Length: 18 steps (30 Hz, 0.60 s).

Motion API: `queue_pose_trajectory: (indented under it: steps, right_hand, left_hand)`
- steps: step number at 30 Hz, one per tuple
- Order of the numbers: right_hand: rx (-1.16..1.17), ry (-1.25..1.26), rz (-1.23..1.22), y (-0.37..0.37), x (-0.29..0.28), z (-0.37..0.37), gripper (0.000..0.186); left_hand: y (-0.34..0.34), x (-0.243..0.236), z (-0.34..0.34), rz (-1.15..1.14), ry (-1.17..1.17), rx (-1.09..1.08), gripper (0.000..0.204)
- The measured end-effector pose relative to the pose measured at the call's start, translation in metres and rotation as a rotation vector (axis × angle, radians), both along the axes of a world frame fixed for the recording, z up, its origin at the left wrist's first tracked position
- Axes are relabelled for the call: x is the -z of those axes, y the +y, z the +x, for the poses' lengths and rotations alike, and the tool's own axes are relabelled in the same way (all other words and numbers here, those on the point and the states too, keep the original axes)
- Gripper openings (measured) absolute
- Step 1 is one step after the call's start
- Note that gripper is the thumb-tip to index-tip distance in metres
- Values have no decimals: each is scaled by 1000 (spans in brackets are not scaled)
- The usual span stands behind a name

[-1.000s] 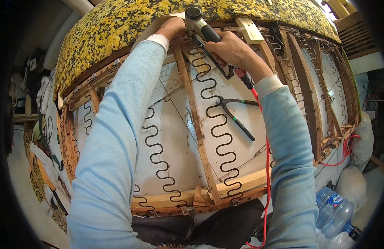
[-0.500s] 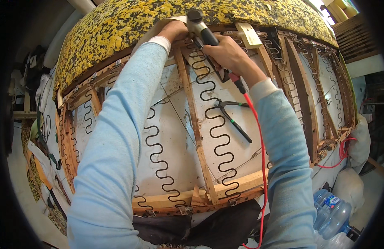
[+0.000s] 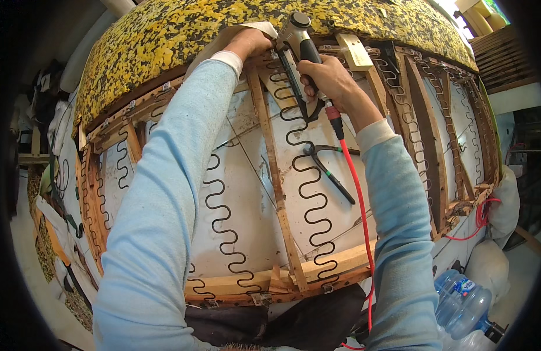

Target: Attaching fabric support straps to a wooden furniture frame over metal springs using a staple gun and pliers.

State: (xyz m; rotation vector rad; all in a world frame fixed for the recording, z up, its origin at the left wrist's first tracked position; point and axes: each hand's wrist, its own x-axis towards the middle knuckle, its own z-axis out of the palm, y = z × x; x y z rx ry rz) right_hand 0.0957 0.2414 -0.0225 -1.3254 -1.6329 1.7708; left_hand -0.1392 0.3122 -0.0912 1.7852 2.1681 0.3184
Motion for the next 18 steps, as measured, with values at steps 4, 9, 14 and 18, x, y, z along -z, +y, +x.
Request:
queue_pose_trajectory:
  steps: [4, 9, 14, 18]
  right_hand:
    - [2, 2, 19, -3, 0, -5, 17]
    - [-64, -105, 101, 1, 0, -7, 19]
    - [-23, -63, 91, -4, 4, -2, 19]
    - [-65, -91, 129, -3, 2, -2, 18]
  left_hand:
    - [-2, -2, 1, 34, 7, 6, 41]
    - [2, -7, 1, -44, 25, 10, 36]
    - [1, -7, 2, -30, -37, -14, 34]
    - [-1, -8, 2, -55, 2, -7, 33]
